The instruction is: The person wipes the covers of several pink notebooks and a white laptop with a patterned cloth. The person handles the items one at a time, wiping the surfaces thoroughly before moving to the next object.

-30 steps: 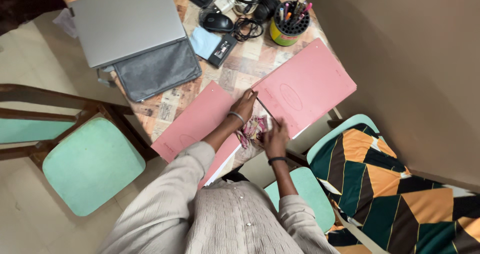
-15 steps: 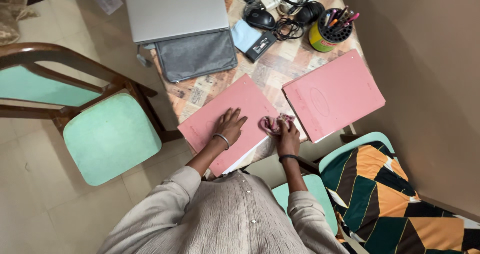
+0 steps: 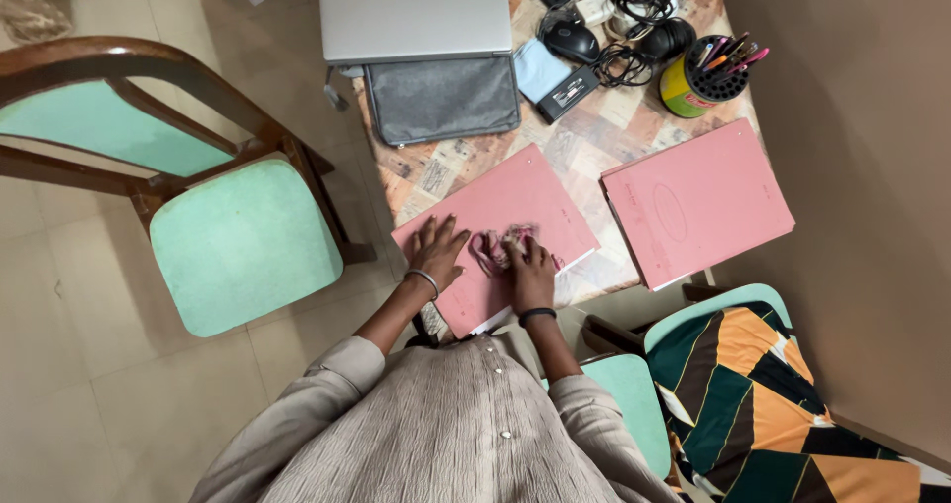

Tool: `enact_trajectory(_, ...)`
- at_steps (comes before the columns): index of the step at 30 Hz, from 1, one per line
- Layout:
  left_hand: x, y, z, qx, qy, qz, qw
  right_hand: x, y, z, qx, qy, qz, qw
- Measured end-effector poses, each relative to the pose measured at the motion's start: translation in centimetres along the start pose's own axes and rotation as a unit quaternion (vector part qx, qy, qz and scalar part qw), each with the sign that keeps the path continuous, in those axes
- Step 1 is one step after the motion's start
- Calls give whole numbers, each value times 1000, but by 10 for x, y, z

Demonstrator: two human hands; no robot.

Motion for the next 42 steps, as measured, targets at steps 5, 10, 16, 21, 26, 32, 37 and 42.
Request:
enact_trajectory(5, -1, 4, -6, 2, -13, -32, 999, -20, 16, -30, 62, -3, -27, 998)
enact_trajectory(10, -4, 5, -8, -17, -18, -49, 998, -36, -3, 10, 48, 40, 25, 998)
enact_trajectory(16, -7, 3, -17, -38, -21, -52, 998, -8, -40, 14, -76, 6, 19, 997)
enact_trajectory(21, -11, 1, -23, -43, -21, -37, 998, -27, -29, -38, -10, 52, -70, 996)
enact_trajectory(26, -11, 3, -23, -45, -11, -32, 998, -64, -10, -14, 1, 60, 24, 998)
enact_trajectory(32, -6, 2, -20, -45, -9, -40, 998, -31, -58, 9, -67, -22, 18, 997)
enact_trajectory(37, -9, 0, -20, -49, -23, -44, 998, -28, -85, -22, -78, -20, -23, 996)
enact_trajectory(42, -15, -1, -24, -49, -31, -41, 997, -55, -29, -36, 24, 16, -1, 1000)
Point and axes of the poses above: each hand's wrist, its own y-axis away from the middle knuckle, its own x-axis out of the back of the hand, z = x × y, the point moved 6 cm from there along -y, towards the middle knuckle, and after that the axes turned 5 degrees about y, right-handed, at the moved point
